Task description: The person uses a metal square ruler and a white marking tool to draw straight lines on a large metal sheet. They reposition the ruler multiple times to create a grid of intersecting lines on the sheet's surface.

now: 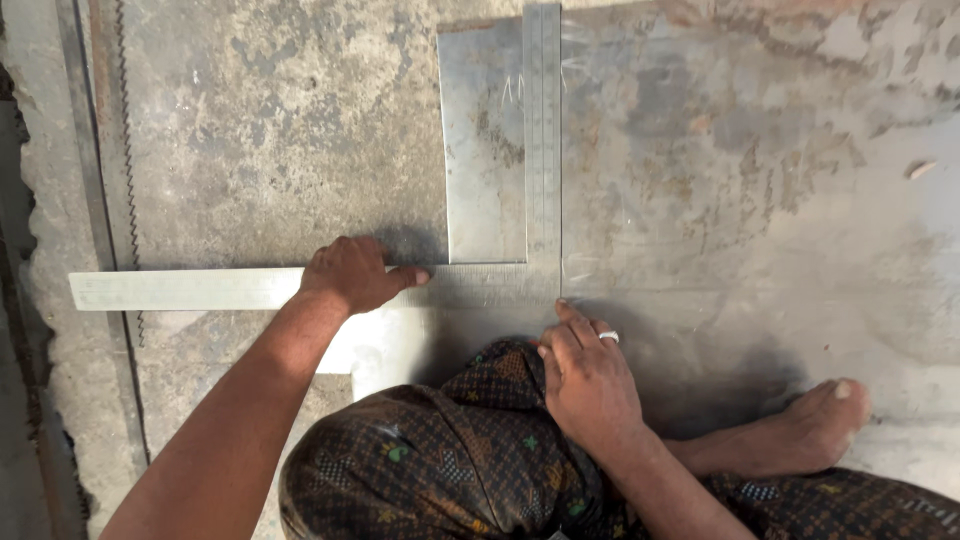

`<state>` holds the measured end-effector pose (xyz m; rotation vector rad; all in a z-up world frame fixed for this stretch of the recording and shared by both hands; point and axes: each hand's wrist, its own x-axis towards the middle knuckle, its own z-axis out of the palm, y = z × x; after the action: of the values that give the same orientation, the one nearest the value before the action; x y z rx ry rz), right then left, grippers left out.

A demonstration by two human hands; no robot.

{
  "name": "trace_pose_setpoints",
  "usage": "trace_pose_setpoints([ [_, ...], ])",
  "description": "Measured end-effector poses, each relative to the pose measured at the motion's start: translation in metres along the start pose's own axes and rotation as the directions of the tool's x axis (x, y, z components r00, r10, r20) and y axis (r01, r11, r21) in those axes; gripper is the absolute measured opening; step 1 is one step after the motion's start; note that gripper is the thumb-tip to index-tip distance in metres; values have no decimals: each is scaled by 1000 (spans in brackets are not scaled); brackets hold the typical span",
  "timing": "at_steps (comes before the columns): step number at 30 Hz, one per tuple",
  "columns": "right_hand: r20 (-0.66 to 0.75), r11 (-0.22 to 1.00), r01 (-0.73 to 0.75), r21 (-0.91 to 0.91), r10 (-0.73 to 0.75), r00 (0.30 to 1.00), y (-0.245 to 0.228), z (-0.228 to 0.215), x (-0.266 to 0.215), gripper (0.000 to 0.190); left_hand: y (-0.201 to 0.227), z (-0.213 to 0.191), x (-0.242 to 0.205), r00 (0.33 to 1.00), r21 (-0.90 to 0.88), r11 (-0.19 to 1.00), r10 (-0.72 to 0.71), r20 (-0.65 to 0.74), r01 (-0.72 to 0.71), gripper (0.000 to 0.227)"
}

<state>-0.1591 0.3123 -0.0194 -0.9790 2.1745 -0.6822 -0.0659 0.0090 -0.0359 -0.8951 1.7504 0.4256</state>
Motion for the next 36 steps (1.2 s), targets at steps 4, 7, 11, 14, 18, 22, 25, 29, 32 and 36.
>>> trace_pose_setpoints([
  [4,-7,1000,23,-16,-23,1000,1,3,-1,12,-2,3,3,1000,34,999,24,-17,-24,90],
  [7,-3,999,20,-31,-21,1000,2,4,-1,12,-2,3,5,1000,20,1000,16,-22,-15,91],
  [11,-5,1000,11,-21,-11,1000,2,5,-1,12,0,1,1,1000,16,1000,-1,7,1,89],
  [14,-7,1000,6,-15,-6,1000,1,4,-1,13,1,0,1,1000,34,999,4,-1,-4,89],
  [18,-70,998,60,-28,-62,996,-3,-1,1,12,5,-2,-1,1000,45,999,-26,14,25,88],
  [22,-19,954,-244,177,251,968,-9,-16,6,17,4,-4,-2,999,35,999,-23,23,23,87],
  [25,-82,891,-335,308,375,923,-9,-32,22,22,3,-3,-2,1000,52,999,-7,4,7,87],
  [29,-115,838,-442,319,497,860,7,-59,74,32,5,-7,-6,1000,48,999,9,-15,-8,87],
  [32,-172,860,-348,372,432,885,22,-74,127,26,7,-12,-12,1000,25,1000,-4,26,4,81],
  [36,-324,973,-208,102,230,918,35,-79,200,17,9,-18,-17,999,-1,1000,1,51,-1,74],
])
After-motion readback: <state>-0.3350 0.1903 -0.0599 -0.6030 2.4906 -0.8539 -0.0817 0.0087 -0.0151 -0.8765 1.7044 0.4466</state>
